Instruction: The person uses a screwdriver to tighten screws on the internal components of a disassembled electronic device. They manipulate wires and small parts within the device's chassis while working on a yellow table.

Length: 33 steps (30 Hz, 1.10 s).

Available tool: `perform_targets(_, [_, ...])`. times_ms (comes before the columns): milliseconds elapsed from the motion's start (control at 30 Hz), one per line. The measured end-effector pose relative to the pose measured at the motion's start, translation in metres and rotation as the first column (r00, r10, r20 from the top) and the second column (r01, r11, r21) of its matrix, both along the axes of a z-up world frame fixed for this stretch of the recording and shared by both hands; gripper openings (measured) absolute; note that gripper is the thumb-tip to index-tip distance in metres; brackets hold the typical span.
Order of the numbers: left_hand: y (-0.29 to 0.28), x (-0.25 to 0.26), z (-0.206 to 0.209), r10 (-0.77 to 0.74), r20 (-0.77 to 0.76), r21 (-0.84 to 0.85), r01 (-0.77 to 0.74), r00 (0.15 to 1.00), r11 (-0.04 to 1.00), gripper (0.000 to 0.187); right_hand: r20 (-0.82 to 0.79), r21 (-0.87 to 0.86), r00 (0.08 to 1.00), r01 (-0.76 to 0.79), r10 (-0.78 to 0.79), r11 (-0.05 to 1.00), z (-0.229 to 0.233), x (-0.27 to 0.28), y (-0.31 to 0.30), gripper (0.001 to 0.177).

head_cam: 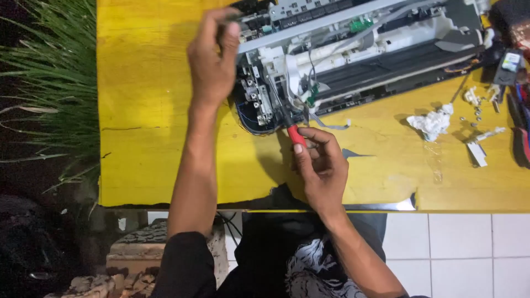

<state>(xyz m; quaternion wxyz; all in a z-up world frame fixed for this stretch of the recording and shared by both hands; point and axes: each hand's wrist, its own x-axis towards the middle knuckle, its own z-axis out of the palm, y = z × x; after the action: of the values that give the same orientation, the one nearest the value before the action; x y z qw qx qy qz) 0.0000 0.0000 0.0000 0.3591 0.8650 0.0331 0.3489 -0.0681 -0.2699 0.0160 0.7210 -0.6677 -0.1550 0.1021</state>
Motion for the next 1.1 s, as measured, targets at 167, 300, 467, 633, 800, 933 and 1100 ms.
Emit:
perform_targets(167, [-0.024, -0.040, 0.058, -0.030, 0.011, 0.050, 0.029, 0.999, 0.998, 0.022, -0.089, 0.074, 0.993, -0.069, 0.075, 0.995, -0.016, 0.002, -0.024, 0.023])
perform_targets(300, [-0.074, -0.081, 0.081, 0.053, -0.037, 0.000, -0.053, 0.998, 0.999, 0.008, -0.044, 0.086, 0.993, -0.102, 0.106, 0.991, -0.017, 0.004, -0.036, 0.024])
perform_targets(467, [-0.130, -0.116, 0.045, 0.023, -0.022, -0.517, -0.031, 0.999, 0.856, 0.026, -0.081, 0.207, 0.994, -0.058, 0.077, 0.977, -0.027, 0.001, -0.051, 0.025])
perform_targets(633, [-0.158, -0.114, 0.031, -0.111, 0.063, -0.868, 0.110, 0.992, 0.485, 0.052, -0.057, 0.224, 0.992, -0.093, 0.109, 0.970, -0.042, -0.003, -0.080, 0.026])
perform_targets(800, [-0.178, -0.099, 0.033, -0.065, 0.137, -0.843, 0.150, 0.988, 0.516, 0.033, 0.001, 0.133, 0.996, -0.085, 0.086, 0.987, -0.046, -0.002, -0.098, 0.025])
perform_targets(933, [-0.195, -0.085, 0.038, -0.106, 0.122, -0.823, 0.160, 0.987, 0.545, 0.024, -0.004, 0.165, 0.998, -0.063, 0.064, 0.984, -0.060, 0.003, -0.114, 0.026])
perform_targets(1100, [-0.230, -0.055, 0.047, -0.195, 0.080, -0.728, 0.191, 0.978, 0.659, 0.013, 0.174, 0.096, 0.983, -0.075, 0.058, 0.993, -0.052, 0.020, -0.127, 0.034])
